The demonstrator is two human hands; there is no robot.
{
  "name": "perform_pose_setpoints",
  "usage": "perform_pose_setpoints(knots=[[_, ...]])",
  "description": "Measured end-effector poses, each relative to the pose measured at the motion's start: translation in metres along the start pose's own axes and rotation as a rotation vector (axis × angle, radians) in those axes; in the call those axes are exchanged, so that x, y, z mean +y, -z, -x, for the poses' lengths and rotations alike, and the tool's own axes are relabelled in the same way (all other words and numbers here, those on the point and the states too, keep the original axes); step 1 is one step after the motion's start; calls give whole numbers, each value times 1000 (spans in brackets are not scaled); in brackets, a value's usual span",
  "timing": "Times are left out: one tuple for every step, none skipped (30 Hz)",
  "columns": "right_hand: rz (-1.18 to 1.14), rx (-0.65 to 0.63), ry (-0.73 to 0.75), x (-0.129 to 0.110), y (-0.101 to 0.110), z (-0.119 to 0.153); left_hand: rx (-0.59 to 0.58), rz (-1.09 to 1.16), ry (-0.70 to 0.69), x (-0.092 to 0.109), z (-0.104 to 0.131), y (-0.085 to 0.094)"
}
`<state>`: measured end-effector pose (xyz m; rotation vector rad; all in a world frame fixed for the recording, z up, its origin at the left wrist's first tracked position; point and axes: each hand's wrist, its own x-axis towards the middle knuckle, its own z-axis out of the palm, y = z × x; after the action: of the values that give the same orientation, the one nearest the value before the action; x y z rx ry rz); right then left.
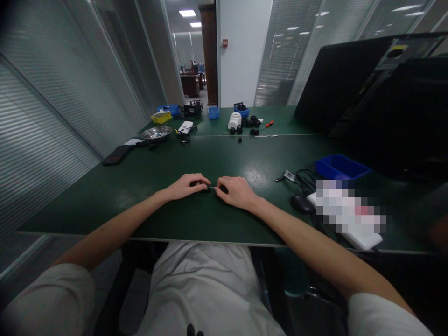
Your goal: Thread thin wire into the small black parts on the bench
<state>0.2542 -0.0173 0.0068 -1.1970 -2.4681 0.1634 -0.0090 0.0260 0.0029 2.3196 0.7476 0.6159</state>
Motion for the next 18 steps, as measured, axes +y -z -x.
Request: perform_pose_setpoints(knots=[[3,1,0,0,0,0,-5,-16,-11,1,1,0],[6,1,1,0,-1,0,-10,-31,-24,2,2,1],[11,1,4,0,-1,0,-14,-45,-38,3,3,1],[16,-2,9,0,-1,0,-16,-56,-51,3,4,1],[22,-5,14,0,-1,0,-17,-65,-61,3,4,1],[27,-10,20,-1,-1,1,-18,-72,-69,4,4,1],[34,-14,24,-2,-1,1,-18,-77,-76,4,4,0],[41,-19,28,-3,0,1,-17,-81,-81,4,3,0],[49,-24,30,-3,0,1,-16,-83,-85,4,3,0],[56,-28,30,-4,0,1,-15,-85,-86,4,3,0],[62,-32,30,-5,1,1,-15,-86,-85,4,3,-1],[67,-34,30,-5,1,1,-16,-86,-82,4,3,-1],[69,-37,30,-6,1,1,-19,-84,-78,5,3,-1],[69,-40,31,-6,2,1,-23,-79,-74,5,4,-2],[68,-43,32,-6,2,1,-26,-72,-72,5,4,-2],[66,-44,32,-5,1,1,-27,-65,-70,5,4,-2],[64,-44,32,-5,1,1,-25,-58,-70,5,4,-2],[62,-42,31,-4,1,1,-21,-54,-71,6,4,-3]])
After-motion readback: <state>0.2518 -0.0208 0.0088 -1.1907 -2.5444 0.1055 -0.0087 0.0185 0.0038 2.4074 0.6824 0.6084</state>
